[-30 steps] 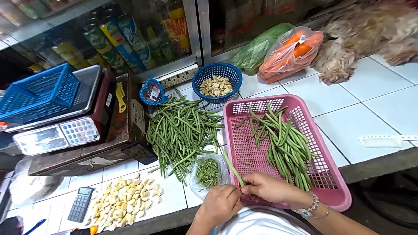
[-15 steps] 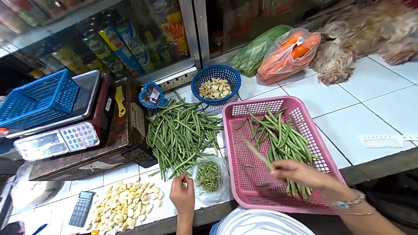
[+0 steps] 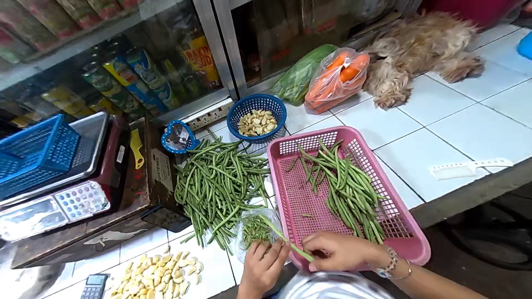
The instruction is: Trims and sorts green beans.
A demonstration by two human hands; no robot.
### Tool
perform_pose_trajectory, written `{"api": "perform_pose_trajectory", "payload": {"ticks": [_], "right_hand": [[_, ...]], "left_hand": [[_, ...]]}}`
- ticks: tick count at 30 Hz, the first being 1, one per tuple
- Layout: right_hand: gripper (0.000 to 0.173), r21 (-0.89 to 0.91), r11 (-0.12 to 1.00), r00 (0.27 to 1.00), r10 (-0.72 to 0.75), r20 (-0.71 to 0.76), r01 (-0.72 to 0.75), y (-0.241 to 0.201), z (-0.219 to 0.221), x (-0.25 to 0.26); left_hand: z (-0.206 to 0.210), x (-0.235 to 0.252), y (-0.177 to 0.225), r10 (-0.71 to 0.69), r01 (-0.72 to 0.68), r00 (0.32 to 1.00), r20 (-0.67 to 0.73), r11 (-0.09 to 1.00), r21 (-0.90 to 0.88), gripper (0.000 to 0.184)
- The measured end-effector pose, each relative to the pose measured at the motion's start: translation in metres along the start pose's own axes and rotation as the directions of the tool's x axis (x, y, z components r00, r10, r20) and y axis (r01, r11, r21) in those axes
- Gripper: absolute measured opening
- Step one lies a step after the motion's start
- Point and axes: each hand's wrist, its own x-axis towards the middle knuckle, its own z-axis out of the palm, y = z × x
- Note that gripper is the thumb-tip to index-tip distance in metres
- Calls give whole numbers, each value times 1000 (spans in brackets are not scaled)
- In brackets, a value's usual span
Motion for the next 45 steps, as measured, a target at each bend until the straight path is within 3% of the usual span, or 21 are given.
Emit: {"api": "perform_pose_trajectory", "payload": {"ticks": [6,11,12,14,16,17,19,21,24,28,32,36,38,40,42,45], "right_hand": [[32,118,964,967,-247,61,239,-6,-22,11],[40,302,847,839,-506,199,438,-31,-30,20],[42,331,835,841,-512,176,439,-36,-35,18],[43,284,870,907,-420,-3,404,-41,-50,12],[28,30,976,949,-202,-242,215,-31,-72,15],[24,-97,995,947,-31,-318,0,-21,-84,19],[29,-241,873,868,315,-384,-423,18,-101,32],[38,-307,719,765,479,-430,-623,63,-102,34],[40,-326,640,709,538,-456,-696,90,-90,23],[33,-319,689,723,435,-536,-651,105,-86,16],[25,-462,747,820,191,-539,-478,122,-88,9],[25,-234,926,851,145,-504,-296,62,-73,20],[24,-176,977,865,17,-501,-121,27,-53,25],[22,-223,969,832,-210,-513,107,7,-32,30],[18,-340,900,743,-421,-521,272,-1,-18,37],[14,-604,741,610,-632,-478,295,-3,-11,44]], "left_hand": [[-35,42,-24,194,-201,978,72,973,115,16],[-43,68,-11,309,-298,950,-43,940,163,8],[-46,73,-10,298,-284,953,-56,942,181,7],[-49,83,-20,197,-162,975,-104,949,271,9],[-51,87,-40,-76,109,992,-102,924,367,16],[-53,88,-48,-256,253,966,-46,883,396,22],[-56,84,-55,-509,443,858,71,802,400,27],[-52,71,-51,-513,447,853,91,811,378,26],[-40,49,-35,-439,393,891,115,872,291,26],[-26,28,-22,-451,418,874,180,887,196,25],[-13,25,-11,-439,423,871,220,898,119,22],[-2,36,-3,-428,425,887,176,903,56,21],[2,45,4,-461,468,874,151,884,-12,23],[2,54,10,-515,532,845,146,839,-116,24],[-2,62,15,-558,578,816,153,779,-243,21],[-10,67,23,-593,612,785,179,699,-369,21]]}}
